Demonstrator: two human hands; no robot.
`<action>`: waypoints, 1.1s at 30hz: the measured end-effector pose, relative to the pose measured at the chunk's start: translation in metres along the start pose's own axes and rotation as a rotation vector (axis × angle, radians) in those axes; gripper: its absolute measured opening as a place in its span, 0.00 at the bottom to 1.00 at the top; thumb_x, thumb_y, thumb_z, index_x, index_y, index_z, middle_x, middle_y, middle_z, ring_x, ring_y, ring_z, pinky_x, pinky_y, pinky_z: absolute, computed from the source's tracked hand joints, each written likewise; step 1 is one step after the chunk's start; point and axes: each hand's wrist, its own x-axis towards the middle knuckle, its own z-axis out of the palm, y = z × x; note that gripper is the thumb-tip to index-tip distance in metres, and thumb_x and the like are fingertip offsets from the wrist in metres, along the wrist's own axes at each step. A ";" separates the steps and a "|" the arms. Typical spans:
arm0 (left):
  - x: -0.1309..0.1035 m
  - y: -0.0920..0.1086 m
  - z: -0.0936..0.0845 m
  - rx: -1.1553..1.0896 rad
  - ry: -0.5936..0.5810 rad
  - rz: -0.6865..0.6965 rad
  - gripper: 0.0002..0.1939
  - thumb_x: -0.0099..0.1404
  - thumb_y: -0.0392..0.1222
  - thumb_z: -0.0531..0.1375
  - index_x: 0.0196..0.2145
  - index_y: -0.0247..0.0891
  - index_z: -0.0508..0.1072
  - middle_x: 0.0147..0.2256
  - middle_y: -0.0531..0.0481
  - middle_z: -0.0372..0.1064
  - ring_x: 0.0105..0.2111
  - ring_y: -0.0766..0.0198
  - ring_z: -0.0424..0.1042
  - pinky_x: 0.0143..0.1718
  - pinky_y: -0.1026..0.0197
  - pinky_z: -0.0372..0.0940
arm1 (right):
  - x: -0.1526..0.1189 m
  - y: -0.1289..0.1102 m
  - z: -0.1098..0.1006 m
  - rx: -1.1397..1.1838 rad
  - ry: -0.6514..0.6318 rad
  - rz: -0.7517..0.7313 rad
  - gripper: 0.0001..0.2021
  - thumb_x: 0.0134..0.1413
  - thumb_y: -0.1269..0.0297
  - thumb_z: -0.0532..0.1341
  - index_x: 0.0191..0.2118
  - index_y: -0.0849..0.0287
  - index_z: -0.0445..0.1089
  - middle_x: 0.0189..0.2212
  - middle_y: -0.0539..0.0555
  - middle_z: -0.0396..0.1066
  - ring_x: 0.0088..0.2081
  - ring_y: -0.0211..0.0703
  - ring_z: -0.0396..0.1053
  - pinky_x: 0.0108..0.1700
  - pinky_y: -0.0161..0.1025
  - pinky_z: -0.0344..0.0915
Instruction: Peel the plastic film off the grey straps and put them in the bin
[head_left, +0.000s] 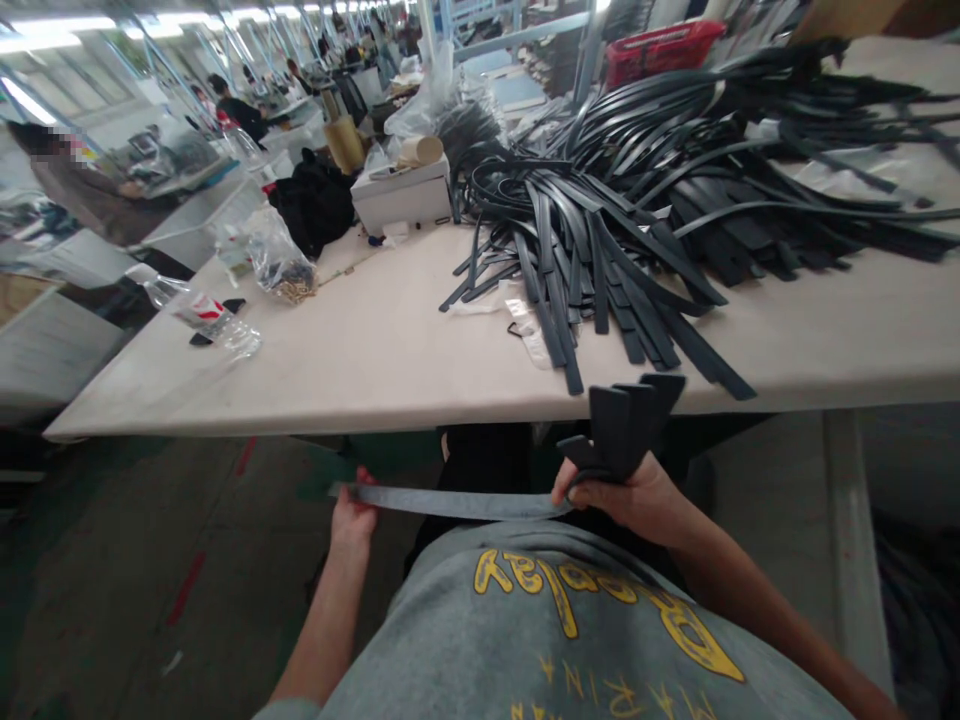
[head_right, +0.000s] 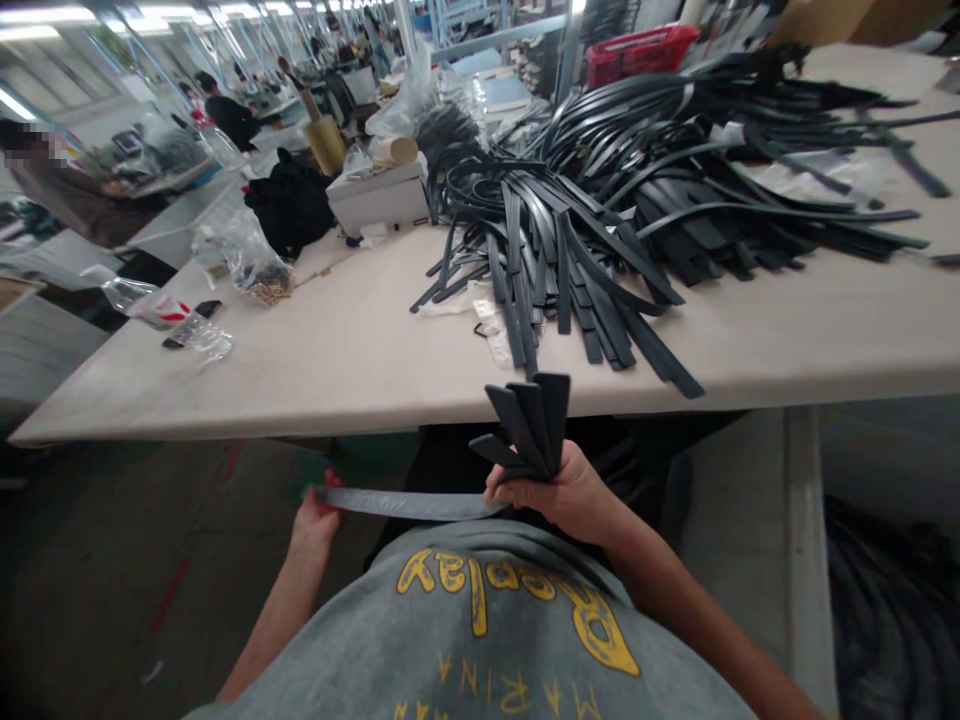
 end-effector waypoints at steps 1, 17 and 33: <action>0.000 0.007 -0.005 0.001 0.019 0.077 0.19 0.74 0.34 0.40 0.42 0.38 0.70 0.18 0.58 0.66 0.15 0.72 0.66 0.21 0.72 0.62 | 0.001 0.003 0.002 0.020 -0.006 0.016 0.15 0.45 0.50 0.69 0.26 0.59 0.77 0.22 0.53 0.74 0.22 0.38 0.66 0.23 0.35 0.63; -0.111 -0.051 0.094 0.973 -1.381 0.052 0.17 0.64 0.49 0.61 0.46 0.36 0.77 0.30 0.44 0.77 0.24 0.65 0.72 0.25 0.67 0.60 | 0.004 -0.001 -0.040 0.127 0.366 -0.216 0.13 0.51 0.55 0.65 0.33 0.61 0.77 0.51 0.60 0.75 0.14 0.23 0.55 0.13 0.30 0.45; -0.177 -0.122 0.153 1.183 -1.664 0.331 0.18 0.64 0.52 0.59 0.43 0.36 0.77 0.33 0.48 0.75 0.34 0.61 0.72 0.39 0.61 0.66 | -0.036 -0.011 -0.057 -0.021 0.849 -0.239 0.15 0.45 0.52 0.69 0.30 0.62 0.80 0.25 0.53 0.77 0.20 0.33 0.62 0.21 0.32 0.60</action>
